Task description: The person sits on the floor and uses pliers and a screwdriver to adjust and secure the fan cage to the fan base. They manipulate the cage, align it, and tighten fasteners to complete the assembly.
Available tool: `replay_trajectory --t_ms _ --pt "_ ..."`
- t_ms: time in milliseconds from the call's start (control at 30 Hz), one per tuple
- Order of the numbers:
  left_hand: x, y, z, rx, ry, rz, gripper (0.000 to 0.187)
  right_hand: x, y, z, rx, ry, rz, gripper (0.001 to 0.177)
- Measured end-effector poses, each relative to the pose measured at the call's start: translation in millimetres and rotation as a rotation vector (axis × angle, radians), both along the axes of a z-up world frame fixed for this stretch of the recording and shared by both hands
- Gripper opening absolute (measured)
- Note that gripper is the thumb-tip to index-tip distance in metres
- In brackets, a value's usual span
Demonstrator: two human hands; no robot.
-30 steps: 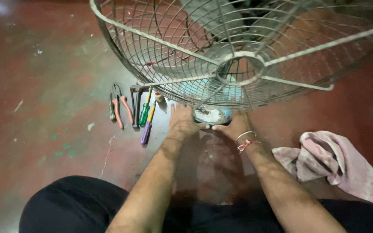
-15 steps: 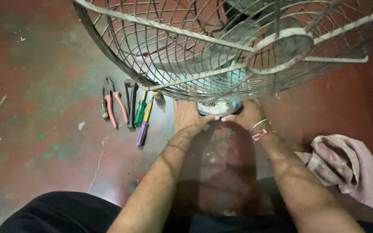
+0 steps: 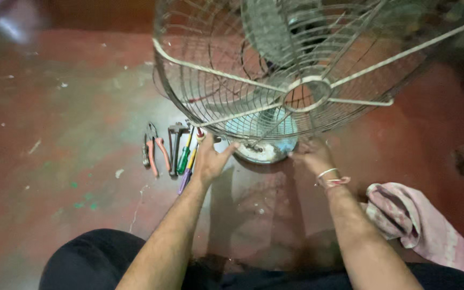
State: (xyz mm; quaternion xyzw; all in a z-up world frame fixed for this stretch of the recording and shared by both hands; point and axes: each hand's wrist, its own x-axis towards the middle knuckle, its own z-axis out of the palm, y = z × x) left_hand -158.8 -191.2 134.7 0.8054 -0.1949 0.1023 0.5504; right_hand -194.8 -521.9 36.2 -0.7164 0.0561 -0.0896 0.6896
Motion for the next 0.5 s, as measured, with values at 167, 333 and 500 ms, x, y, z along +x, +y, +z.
replay_trajectory --t_ms 167,333,500 --pt "-12 16 22 -0.101 0.047 0.218 0.057 -18 -48 23 0.372 -0.062 -0.100 0.064" --pt "6 23 28 -0.158 0.228 0.155 0.054 -35 -39 31 0.313 0.087 -0.158 0.084" --pt "27 24 34 -0.125 0.432 0.123 0.058 -46 -18 66 0.233 0.168 -0.153 0.080"
